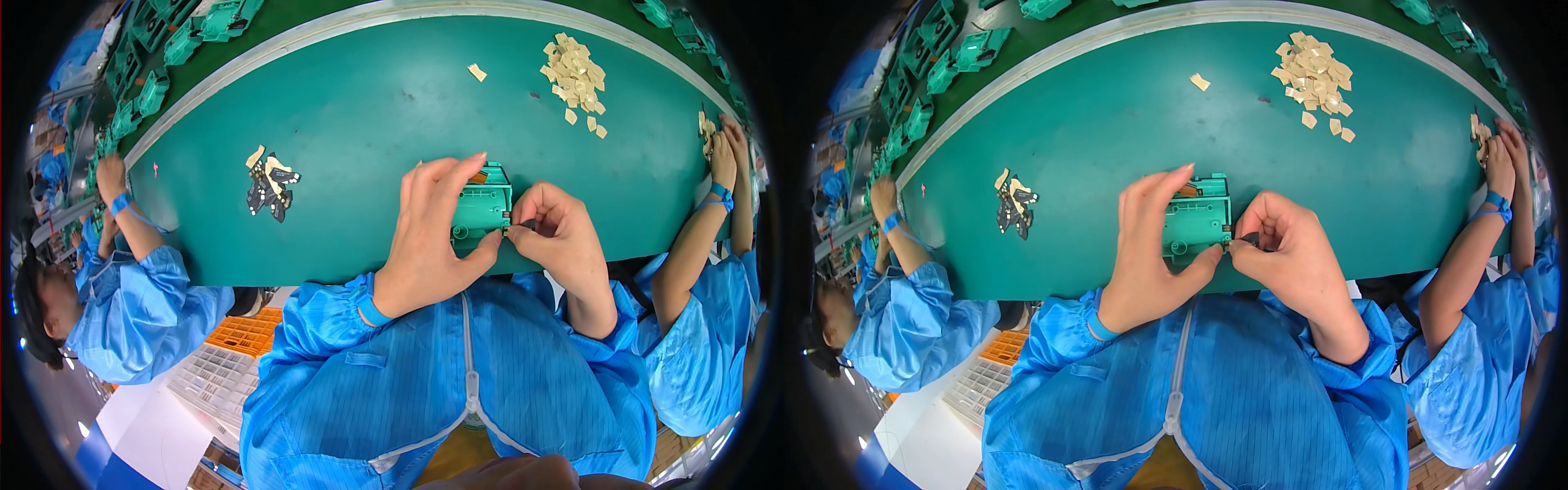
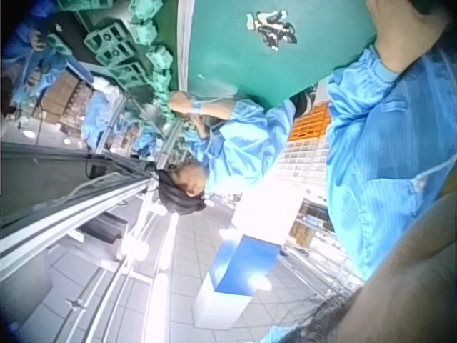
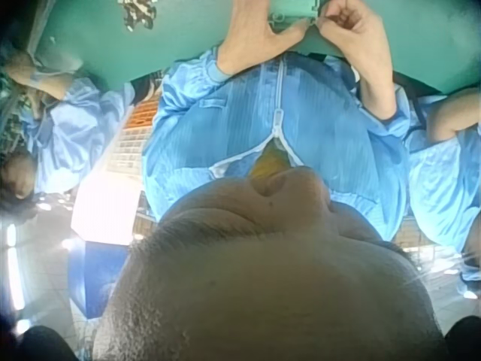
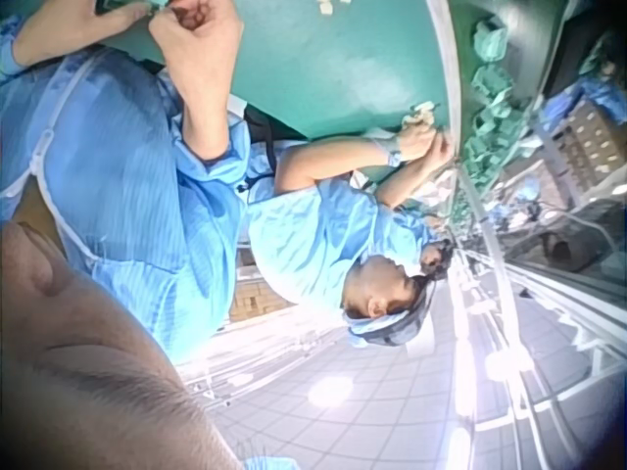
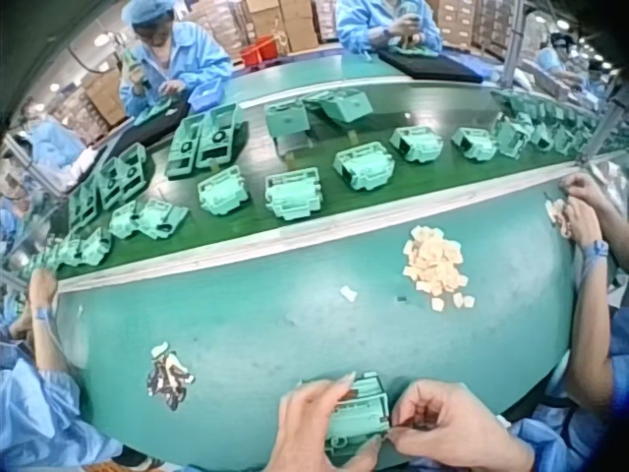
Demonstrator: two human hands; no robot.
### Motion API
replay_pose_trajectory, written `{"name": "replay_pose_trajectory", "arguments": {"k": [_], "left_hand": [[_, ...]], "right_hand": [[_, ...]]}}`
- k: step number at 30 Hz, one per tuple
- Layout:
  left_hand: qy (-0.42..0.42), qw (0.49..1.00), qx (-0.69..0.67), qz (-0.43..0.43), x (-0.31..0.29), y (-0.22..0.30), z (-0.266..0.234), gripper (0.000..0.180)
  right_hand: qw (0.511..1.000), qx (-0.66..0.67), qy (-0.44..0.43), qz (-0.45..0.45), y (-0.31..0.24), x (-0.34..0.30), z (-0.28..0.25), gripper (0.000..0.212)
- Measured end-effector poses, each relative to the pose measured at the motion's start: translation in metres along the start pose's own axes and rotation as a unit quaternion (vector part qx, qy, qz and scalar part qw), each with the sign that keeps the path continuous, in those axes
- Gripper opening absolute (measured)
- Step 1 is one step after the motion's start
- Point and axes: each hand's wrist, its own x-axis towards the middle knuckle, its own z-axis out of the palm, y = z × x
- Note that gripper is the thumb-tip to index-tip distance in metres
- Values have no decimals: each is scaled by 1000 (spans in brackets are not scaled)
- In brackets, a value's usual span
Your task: The person assembles electronic components by hand, inserting circuit boards and small metal connectors into green plastic housings.
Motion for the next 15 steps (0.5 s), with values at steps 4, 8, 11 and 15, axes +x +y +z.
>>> {"name": "replay_pose_trajectory", "arguments": {"k": [4, 8, 11, 15], "left_hand": [[-1, 1000, 5, -1, 0, 0, 1, 86], [4, 1000, 9, -3, 1, 2, 1, 85], [5, 1000, 10, -1, 0, 0, 2, 84], [4, 1000, 7, -2, 0, 1, 1, 83]], "right_hand": [[1000, -10, -1, -6, 1, 0, -1, 16], [1000, -17, 0, -3, -2, 0, -1, 16], [1000, -28, 3, -8, -1, -1, 0, 16], [999, -33, 5, -13, -2, -1, 0, 16]]}}
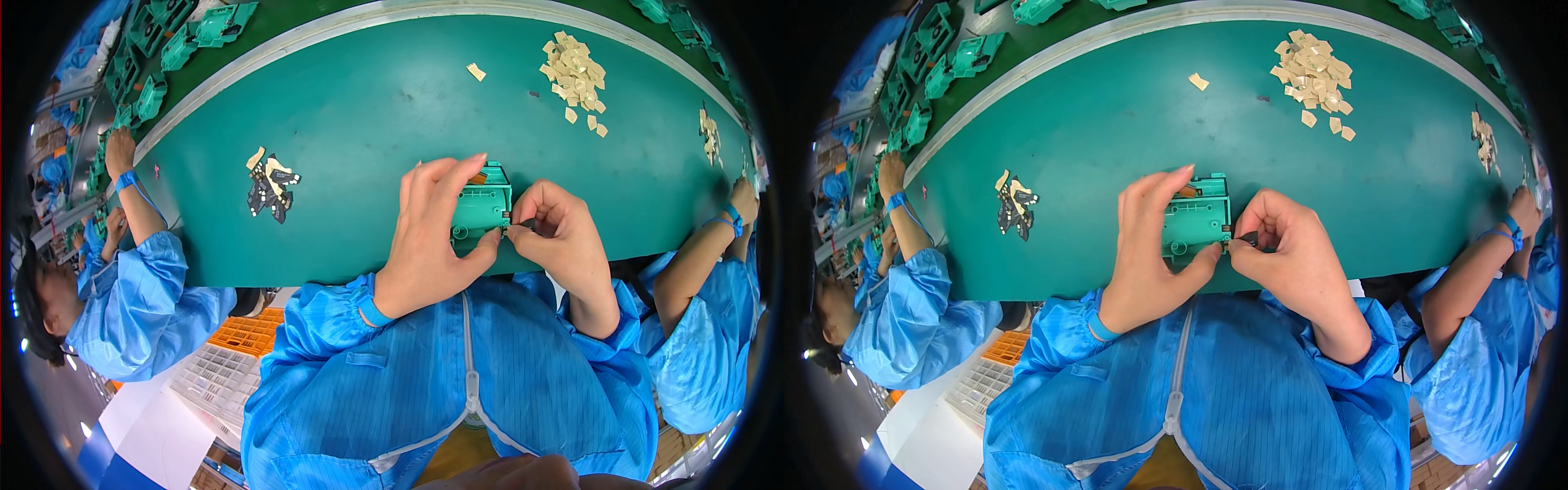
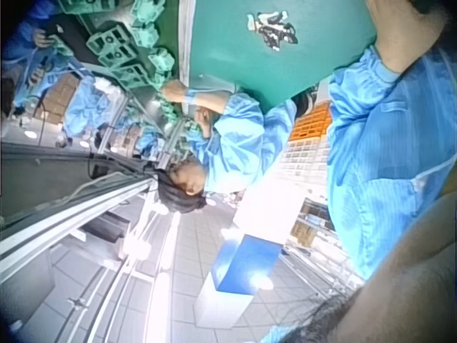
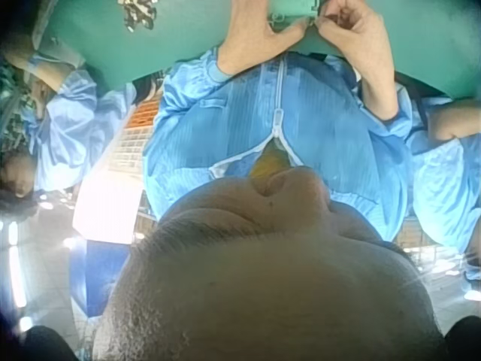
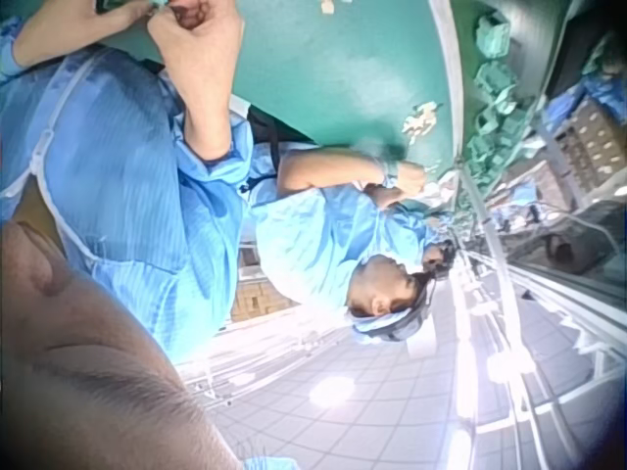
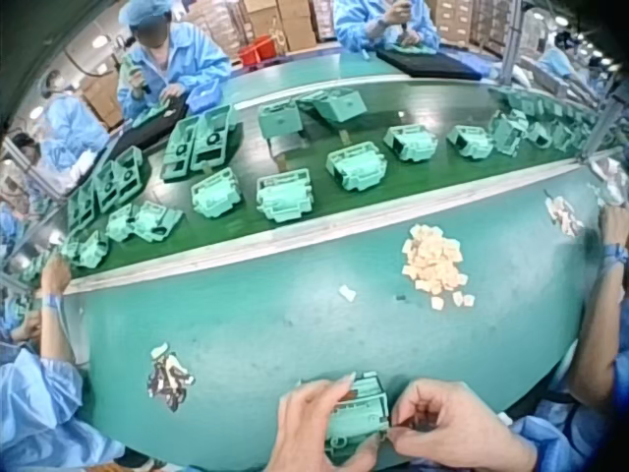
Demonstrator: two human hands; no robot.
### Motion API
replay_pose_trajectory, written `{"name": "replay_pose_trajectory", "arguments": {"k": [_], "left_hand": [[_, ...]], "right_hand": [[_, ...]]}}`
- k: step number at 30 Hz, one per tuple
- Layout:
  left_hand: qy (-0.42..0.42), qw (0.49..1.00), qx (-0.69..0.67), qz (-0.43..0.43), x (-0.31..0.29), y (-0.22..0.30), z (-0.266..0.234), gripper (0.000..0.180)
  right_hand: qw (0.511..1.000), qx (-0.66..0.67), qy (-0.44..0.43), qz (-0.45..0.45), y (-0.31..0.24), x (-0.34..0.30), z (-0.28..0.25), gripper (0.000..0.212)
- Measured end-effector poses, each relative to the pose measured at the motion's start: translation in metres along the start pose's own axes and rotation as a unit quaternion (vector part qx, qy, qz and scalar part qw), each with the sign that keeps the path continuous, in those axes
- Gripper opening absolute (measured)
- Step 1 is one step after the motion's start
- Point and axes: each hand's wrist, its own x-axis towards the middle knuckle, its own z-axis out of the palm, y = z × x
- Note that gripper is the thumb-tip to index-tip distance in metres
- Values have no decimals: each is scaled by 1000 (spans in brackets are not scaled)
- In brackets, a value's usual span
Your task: The person assembles electronic components by hand, inserting circuit boards and small metal connectors into green plastic housings.
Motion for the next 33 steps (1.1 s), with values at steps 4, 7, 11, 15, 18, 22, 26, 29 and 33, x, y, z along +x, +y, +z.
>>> {"name": "replay_pose_trajectory", "arguments": {"k": [4, 7, 11, 15, 18, 22, 26, 29, 33], "left_hand": [[-1, 1000, 0, -3, 0, 0, 0, 83], [-3, 1000, 1, -7, 0, 0, 0, 83], [-7, 1000, 5, -6, 1, 1, 0, 83], [-6, 1000, 26, 3, -1, 1, 2, 82], [-1, 999, 42, 3, -2, 2, 2, 82], [-4, 999, 36, 1, -1, 2, 2, 85], [-31, 998, 49, 3, 1, 7, -4, 100], [-44, 995, 87, 24, 1, 1, -7, 108], [-19, 998, 45, 33, -1, 0, -7, 104]], "right_hand": [[1000, -4, -2, -1, -2, 0, 0, 16], [1000, -6, -3, -1, -1, 0, 0, 16], [1000, -23, -3, -5, 1, -1, -3, 15], [999, -36, -19, 12, -6, -3, -11, 13], [998, -47, -22, 42, -10, -3, -16, 11], [998, -33, -16, 47, -7, -3, -21, 10], [997, -45, -33, 46, -10, 2, -24, 10], [997, -50, -44, 37, -10, 3, -24, 11], [997, -31, -62, 18, -5, 4, -24, 10]]}}
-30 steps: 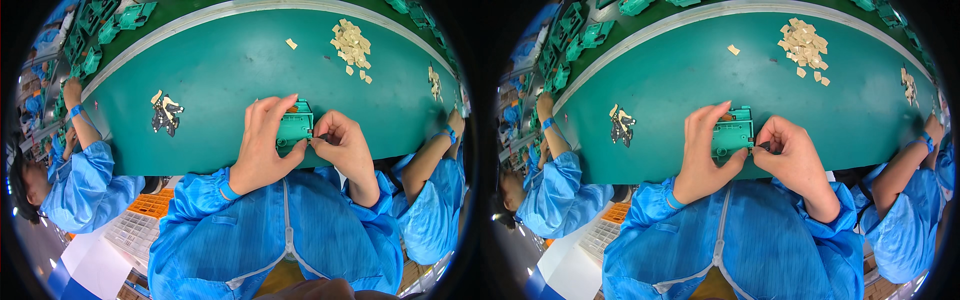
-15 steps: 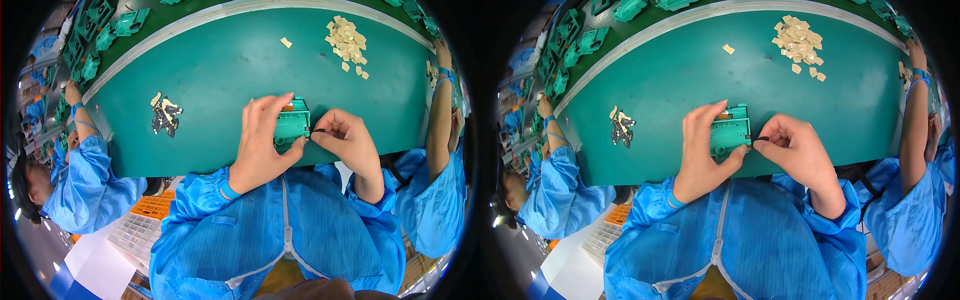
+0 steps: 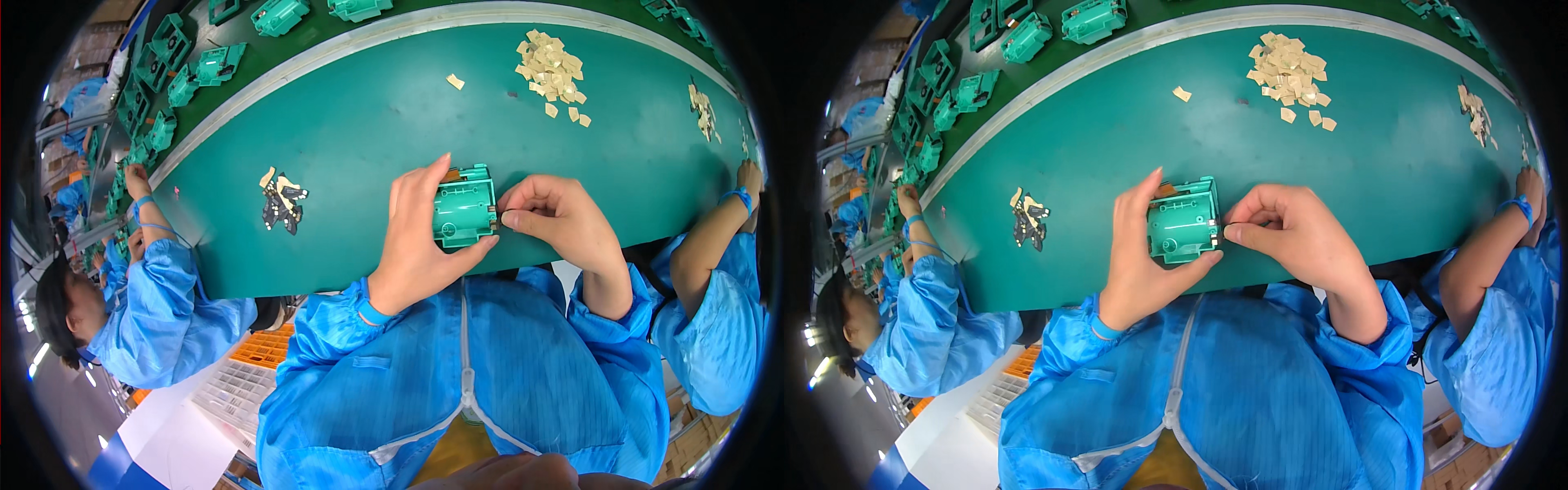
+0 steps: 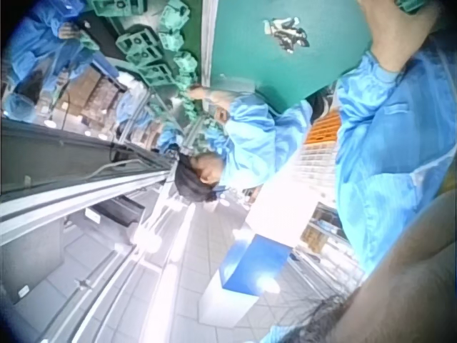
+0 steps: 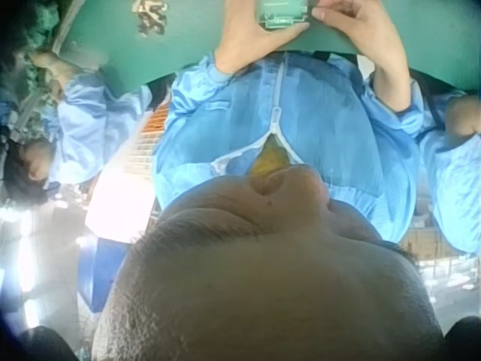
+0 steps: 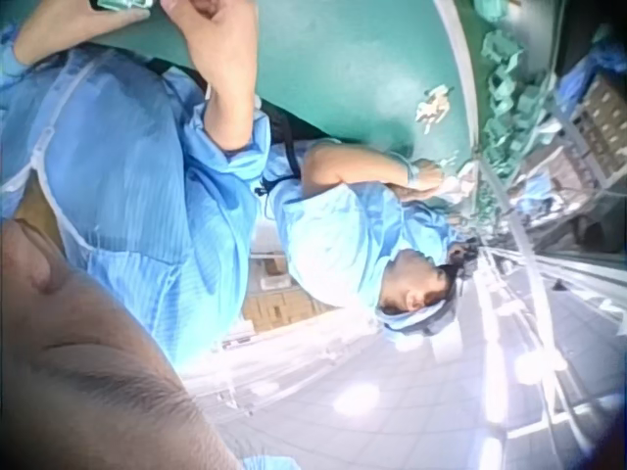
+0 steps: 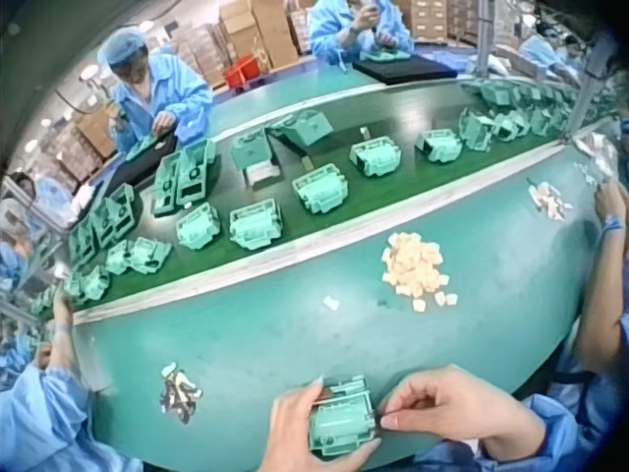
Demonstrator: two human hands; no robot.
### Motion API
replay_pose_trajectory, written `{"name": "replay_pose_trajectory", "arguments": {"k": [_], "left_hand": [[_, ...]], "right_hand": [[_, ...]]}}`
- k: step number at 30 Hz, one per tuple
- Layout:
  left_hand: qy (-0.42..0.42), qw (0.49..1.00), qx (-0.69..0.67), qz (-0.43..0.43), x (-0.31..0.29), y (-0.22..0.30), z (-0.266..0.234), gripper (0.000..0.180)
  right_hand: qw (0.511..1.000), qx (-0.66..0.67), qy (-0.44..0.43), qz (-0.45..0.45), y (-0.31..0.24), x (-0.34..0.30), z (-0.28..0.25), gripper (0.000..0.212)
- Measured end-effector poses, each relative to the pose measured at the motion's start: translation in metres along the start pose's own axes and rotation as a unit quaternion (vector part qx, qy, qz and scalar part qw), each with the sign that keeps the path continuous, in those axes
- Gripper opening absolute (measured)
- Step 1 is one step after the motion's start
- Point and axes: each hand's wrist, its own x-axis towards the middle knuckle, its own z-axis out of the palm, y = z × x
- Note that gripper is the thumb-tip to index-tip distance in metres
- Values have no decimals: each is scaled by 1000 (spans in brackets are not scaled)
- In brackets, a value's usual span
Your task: The person assembles electronic components by hand, inserting circuit boards and small metal connectors into green plastic housings.
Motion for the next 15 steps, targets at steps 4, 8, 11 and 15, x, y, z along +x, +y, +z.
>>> {"name": "replay_pose_trajectory", "arguments": {"k": [4, 8, 11, 15], "left_hand": [[6, 995, -93, -26, -10, -6, 0, 107], [11, 990, -142, -10, -16, -9, -1, 109], [5, 993, -113, 12, -14, -3, -6, 110], [4, 988, -156, 6, -15, -1, -10, 105]], "right_hand": [[990, 130, -59, -20, -1, 0, 2, 6], [985, 146, -96, 3, -3, -3, 5, 5], [985, 146, -89, 5, -9, -8, 7, 5], [987, 140, -83, -1, -17, -17, 10, 5]]}}
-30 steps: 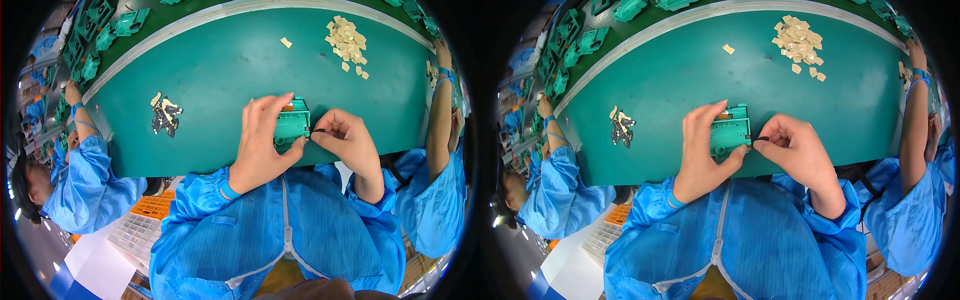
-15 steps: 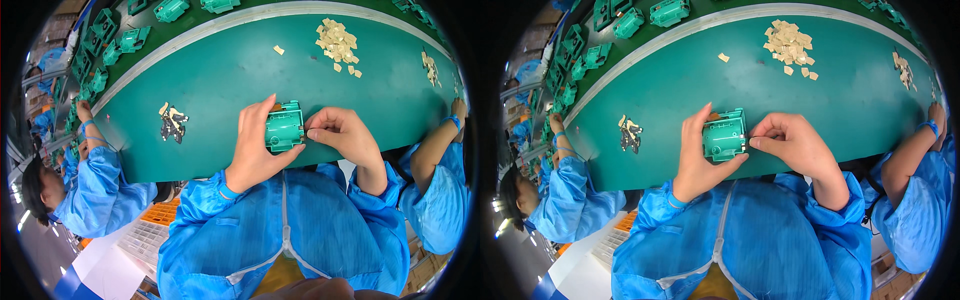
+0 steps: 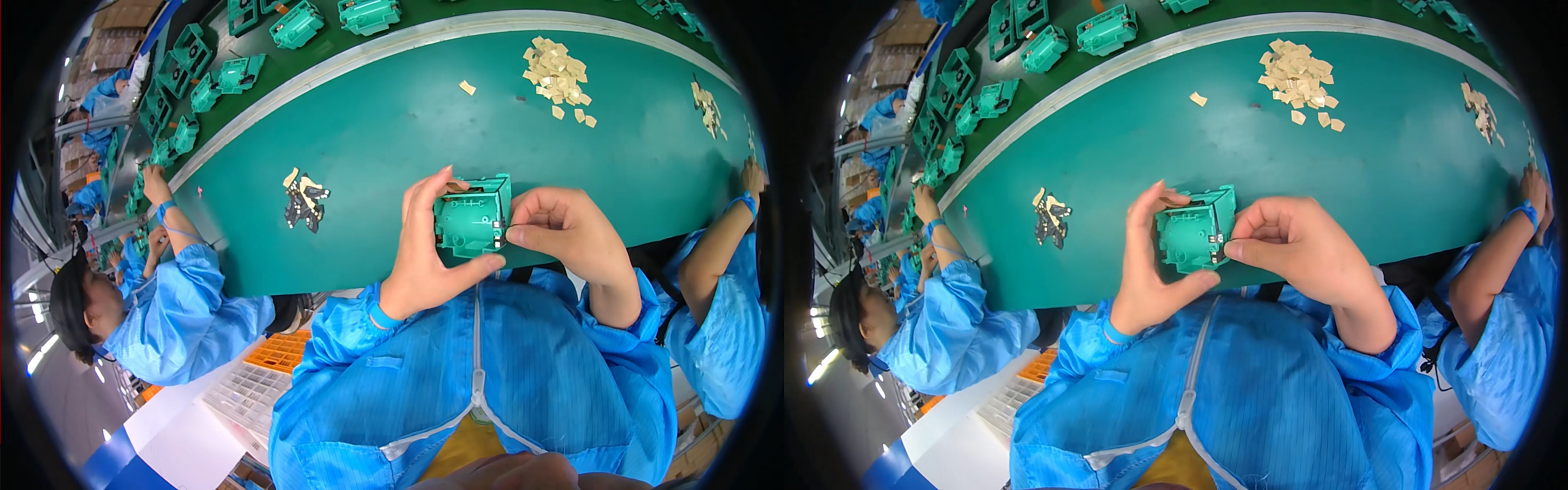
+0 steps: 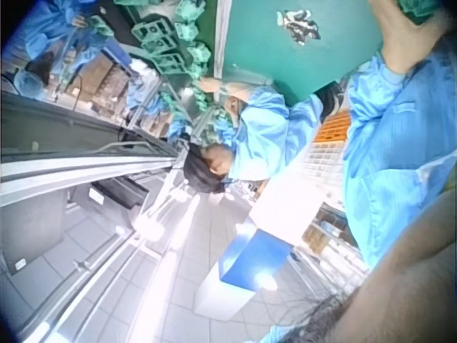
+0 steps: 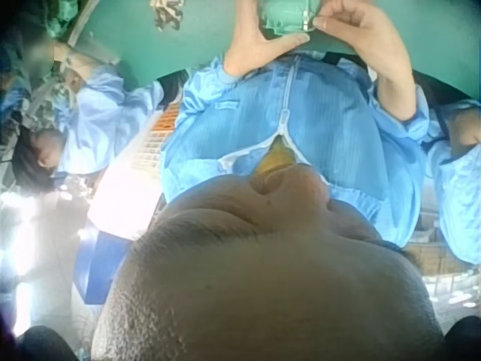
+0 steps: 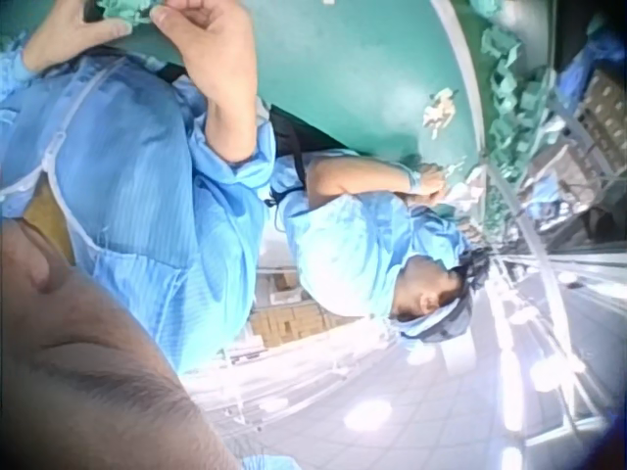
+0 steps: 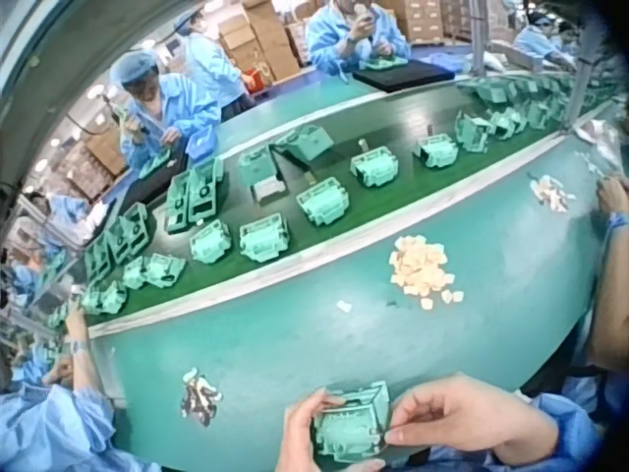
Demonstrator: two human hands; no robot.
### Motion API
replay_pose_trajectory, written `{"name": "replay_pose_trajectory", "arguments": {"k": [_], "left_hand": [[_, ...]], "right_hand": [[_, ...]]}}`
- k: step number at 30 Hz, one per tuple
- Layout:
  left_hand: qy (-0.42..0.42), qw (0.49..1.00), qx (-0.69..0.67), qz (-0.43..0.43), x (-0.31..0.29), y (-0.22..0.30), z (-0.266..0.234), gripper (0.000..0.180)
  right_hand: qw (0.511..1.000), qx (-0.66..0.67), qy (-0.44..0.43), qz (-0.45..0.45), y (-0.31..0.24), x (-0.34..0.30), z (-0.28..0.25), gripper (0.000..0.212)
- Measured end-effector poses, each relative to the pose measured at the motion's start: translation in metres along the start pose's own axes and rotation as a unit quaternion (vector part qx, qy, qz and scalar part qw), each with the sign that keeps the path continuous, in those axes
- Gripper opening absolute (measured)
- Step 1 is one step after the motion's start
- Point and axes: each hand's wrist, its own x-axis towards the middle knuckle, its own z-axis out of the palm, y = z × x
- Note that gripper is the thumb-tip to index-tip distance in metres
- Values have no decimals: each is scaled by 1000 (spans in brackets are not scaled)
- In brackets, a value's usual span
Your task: The person assembles electronic components by hand, inserting circuit boards and small metal connectors into green plastic housings.
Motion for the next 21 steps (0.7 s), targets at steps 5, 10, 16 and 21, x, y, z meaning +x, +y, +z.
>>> {"name": "replay_pose_trajectory", "arguments": {"k": [5, 10, 16, 21], "left_hand": [[-12, 991, -96, -92, -1, 5, -1, 103], [-23, 977, -174, -122, 2, 13, -2, 100], [-29, 966, -221, -133, 3, 14, 0, 93], [-31, 962, -233, -140, 3, 11, 2, 90]], "right_hand": [[997, -49, 51, -8, -7, -6, 9, 7], [996, -67, 57, -31, -6, -8, 11, 7], [986, -127, 79, -73, -6, -10, 14, 10], [975, -183, 90, -90, -6, -10, 15, 14]]}}
